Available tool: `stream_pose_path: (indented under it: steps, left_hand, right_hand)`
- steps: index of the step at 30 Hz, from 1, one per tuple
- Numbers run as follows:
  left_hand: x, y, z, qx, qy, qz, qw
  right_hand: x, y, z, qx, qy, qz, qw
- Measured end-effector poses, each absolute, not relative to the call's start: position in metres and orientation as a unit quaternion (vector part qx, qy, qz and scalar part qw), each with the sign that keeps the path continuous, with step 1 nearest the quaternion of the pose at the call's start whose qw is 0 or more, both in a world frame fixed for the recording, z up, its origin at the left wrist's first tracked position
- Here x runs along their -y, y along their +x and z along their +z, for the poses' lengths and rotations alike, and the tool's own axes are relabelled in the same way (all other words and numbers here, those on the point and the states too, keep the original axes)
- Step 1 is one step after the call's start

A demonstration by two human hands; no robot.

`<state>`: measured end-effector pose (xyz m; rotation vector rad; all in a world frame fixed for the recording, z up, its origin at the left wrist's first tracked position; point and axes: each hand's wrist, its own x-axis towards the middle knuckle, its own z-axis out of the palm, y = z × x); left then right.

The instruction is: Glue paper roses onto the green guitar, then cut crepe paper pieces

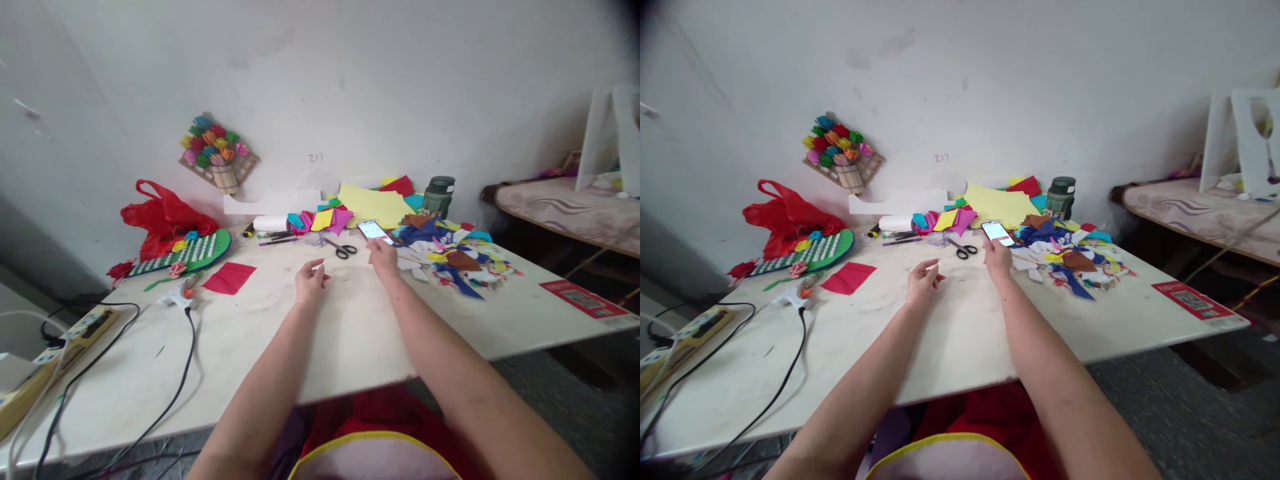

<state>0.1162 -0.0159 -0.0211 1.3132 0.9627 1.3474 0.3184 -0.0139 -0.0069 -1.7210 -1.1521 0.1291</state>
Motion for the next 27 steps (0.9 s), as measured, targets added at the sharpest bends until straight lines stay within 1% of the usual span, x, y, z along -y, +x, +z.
stream_pose_path:
  steps: [5,8,13,16,20,22,27]
  left_hand:
    - [0.000,0.109,-0.014,-0.468,0.520,0.569,0.433]
    - [-0.014,0.092,-0.008,-0.536,0.521,0.538,0.390]
    - [-0.021,0.048,0.003,-0.649,0.540,0.463,0.270]
    - [-0.019,0.028,0.008,-0.710,0.536,0.403,0.216]
    - [-0.019,0.014,0.005,-0.739,0.580,0.323,0.115]
    - [-0.023,0.011,0.001,-0.747,0.588,0.294,0.096]
    - [-0.036,0.009,-0.014,-0.754,0.611,0.208,0.119]
  right_hand:
    - [0.021,0.277,-0.011,0.641,-0.702,0.020,0.310]
    - [0.024,0.264,-0.014,0.700,-0.669,-0.020,0.248]
    - [0.026,0.259,-0.015,0.720,-0.655,-0.057,0.221]
    - [0.027,0.257,-0.015,0.719,-0.659,-0.073,0.206]
    - [0.027,0.253,-0.017,0.721,-0.661,-0.087,0.189]
    - [0.026,0.252,-0.018,0.724,-0.659,-0.087,0.183]
    - [0.025,0.251,-0.019,0.730,-0.653,-0.086,0.184]
